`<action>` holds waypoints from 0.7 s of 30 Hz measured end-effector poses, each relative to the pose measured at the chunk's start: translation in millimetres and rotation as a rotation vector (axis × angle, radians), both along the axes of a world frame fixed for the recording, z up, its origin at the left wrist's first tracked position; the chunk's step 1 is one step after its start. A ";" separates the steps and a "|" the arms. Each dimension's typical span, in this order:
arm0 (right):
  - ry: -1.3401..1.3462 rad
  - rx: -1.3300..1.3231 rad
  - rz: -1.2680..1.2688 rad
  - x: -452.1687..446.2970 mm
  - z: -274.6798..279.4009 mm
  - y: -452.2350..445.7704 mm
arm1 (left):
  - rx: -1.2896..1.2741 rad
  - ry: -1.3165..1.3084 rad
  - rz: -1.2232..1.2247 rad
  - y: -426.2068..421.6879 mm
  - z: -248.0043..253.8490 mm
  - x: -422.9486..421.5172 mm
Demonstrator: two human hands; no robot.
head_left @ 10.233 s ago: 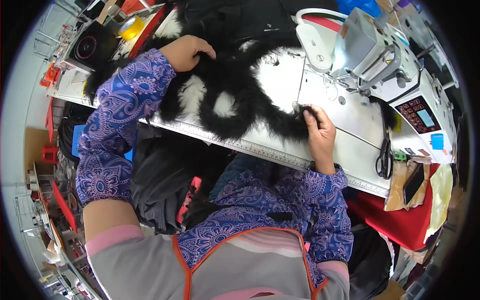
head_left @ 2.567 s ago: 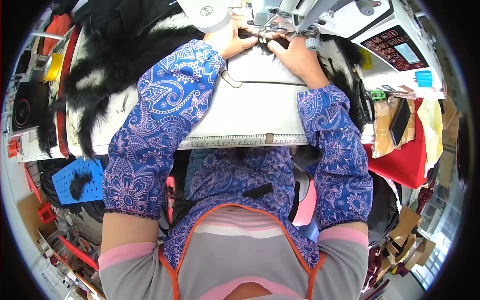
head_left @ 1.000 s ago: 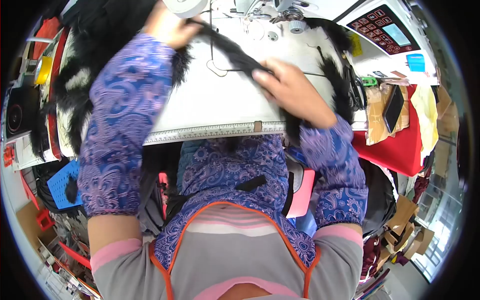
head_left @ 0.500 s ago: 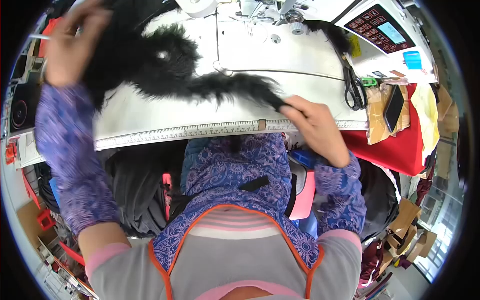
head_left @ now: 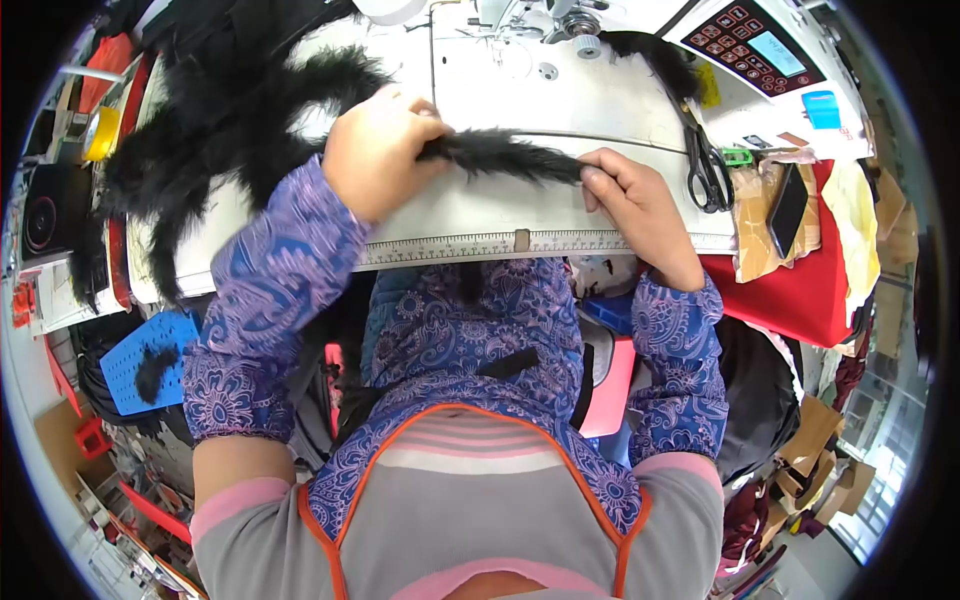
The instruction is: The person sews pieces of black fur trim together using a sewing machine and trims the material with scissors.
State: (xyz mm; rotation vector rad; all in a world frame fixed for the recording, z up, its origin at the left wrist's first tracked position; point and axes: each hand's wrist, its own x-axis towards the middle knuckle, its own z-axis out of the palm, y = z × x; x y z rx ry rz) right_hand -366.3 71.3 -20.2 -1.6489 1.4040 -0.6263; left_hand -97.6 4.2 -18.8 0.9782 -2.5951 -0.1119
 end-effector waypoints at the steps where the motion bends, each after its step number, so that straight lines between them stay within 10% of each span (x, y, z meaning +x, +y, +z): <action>1: 0.090 0.018 -0.013 6.4 7.1 0.1 | -0.030 0.085 0.104 14.9 14.4 -17.9; 8: -0.086 0.173 -0.151 8.7 12.9 -0.6 | 0.356 0.421 -0.132 8.9 -14.1 -74.1; 11: 0.719 -0.719 -0.284 -53.7 -0.4 1.4 | 1.087 0.531 0.052 -4.2 -8.9 -62.6; 21: 0.884 -0.233 -0.345 -107.6 8.7 -8.9 | 1.254 0.727 0.147 -18.9 -27.0 -55.2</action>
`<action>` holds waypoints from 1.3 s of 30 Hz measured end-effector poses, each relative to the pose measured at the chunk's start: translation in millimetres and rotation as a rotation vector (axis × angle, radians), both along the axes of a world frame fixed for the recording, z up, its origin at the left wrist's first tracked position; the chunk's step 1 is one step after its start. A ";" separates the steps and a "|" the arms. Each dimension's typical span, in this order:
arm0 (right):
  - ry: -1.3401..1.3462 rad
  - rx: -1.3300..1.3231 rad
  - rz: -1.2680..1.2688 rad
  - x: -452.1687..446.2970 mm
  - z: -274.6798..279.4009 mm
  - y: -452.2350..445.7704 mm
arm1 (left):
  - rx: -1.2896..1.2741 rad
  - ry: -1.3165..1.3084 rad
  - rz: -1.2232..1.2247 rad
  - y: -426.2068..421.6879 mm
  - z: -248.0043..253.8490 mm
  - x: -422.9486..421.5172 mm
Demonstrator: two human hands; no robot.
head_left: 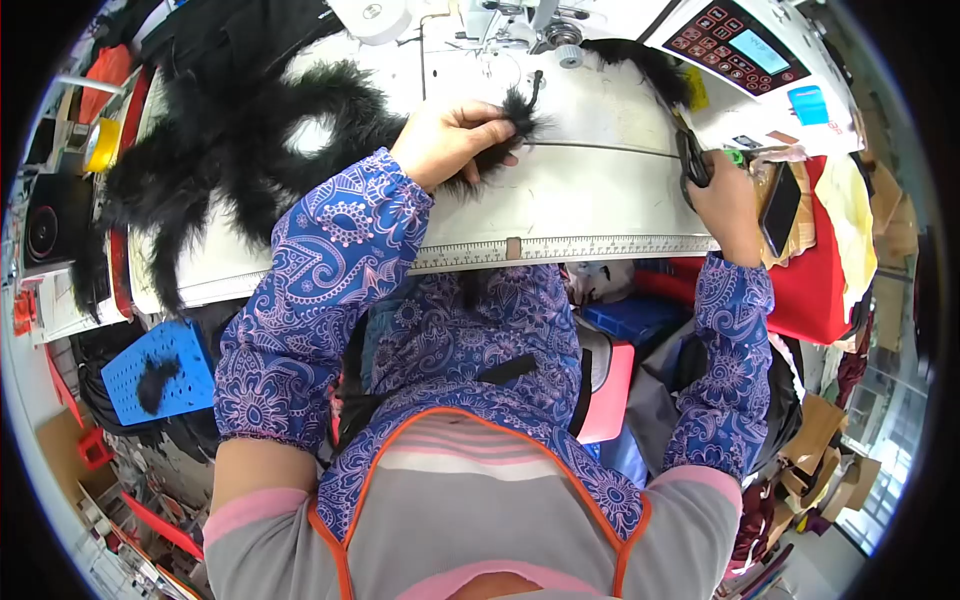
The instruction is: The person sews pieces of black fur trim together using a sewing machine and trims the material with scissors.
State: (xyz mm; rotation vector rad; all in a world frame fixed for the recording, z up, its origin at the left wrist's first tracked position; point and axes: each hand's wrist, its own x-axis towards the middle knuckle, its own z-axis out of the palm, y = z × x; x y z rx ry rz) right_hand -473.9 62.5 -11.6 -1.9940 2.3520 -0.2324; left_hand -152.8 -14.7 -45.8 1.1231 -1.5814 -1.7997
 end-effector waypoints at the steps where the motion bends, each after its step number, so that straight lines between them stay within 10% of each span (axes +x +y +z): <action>1: 0.038 -0.033 0.018 1.0 4.1 3.4 | -0.003 0.001 0.006 0.4 1.7 0.7; 16: -0.588 0.247 0.091 87.4 34.5 111.8 | 0.145 0.321 0.139 12.2 -0.3 -3.8; 35: -0.693 0.190 0.015 93.8 0.7 101.9 | 0.207 0.114 0.145 25.2 2.9 -4.2; 39: -0.278 0.041 -0.043 68.4 8.7 93.8 | 0.055 0.014 0.129 35.8 14.9 4.6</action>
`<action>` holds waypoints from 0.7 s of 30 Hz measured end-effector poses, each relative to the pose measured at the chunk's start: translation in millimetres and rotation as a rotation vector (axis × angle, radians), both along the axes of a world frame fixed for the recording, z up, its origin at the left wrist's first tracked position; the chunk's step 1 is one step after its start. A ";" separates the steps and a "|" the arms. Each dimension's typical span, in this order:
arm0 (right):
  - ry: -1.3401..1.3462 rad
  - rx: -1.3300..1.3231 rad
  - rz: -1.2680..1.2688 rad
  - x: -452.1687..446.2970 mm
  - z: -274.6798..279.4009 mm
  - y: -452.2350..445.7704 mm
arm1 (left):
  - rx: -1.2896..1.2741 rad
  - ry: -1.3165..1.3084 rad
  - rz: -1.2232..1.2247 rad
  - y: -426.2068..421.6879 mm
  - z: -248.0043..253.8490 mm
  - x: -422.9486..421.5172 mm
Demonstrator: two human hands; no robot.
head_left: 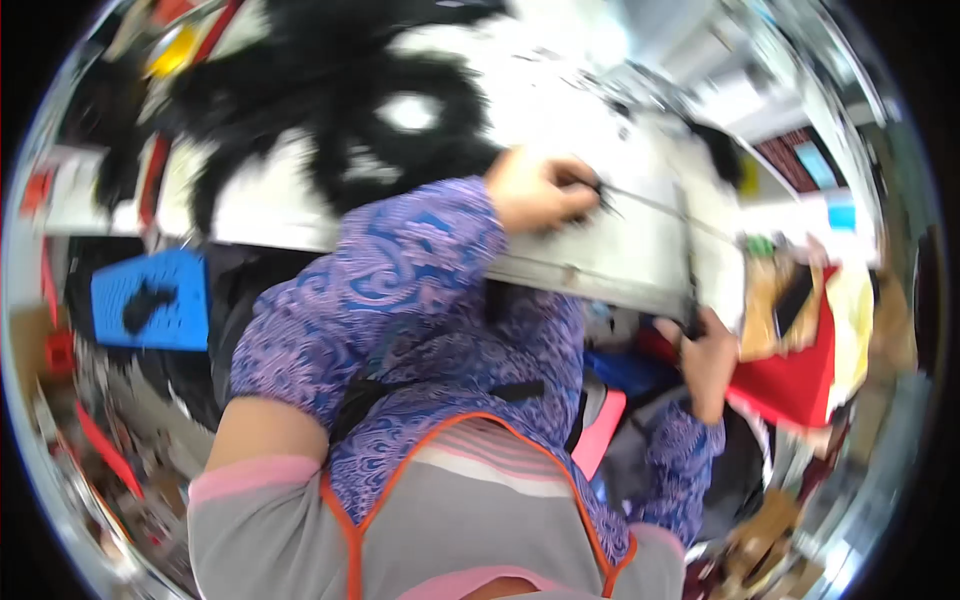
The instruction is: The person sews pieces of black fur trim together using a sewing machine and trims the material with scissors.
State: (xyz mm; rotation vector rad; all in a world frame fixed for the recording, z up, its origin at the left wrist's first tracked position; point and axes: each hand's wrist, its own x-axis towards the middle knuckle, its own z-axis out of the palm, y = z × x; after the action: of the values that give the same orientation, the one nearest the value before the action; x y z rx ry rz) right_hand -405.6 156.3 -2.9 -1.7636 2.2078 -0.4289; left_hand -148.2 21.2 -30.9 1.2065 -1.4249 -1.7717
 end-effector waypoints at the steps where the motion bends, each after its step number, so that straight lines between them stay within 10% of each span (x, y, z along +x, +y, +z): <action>1: 0.099 -0.079 0.034 -15.5 -13.0 -7.7 | -0.313 -0.018 0.046 1.2 -16.1 2.5; 6: 0.289 -0.073 -0.106 -56.9 -23.3 -51.3 | -0.756 -0.063 0.195 11.8 -12.3 31.4; 10: 0.628 -0.570 0.287 -39.9 -11.3 -67.0 | -0.675 -0.041 0.294 17.1 -1.0 71.2; 13: -0.084 -0.277 0.209 46.8 0.3 -65.0 | -0.750 0.033 0.296 24.6 -5.3 79.6; 21: -0.844 -0.172 0.636 210.5 -36.3 -111.3 | -0.849 0.070 0.384 33.4 3.7 96.1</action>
State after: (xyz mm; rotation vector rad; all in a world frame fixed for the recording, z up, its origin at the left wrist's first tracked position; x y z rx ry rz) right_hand -195.1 44.9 -39.2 -1.7737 1.0102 -0.9840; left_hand -52.1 54.6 -27.2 0.8516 -1.5278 -0.7868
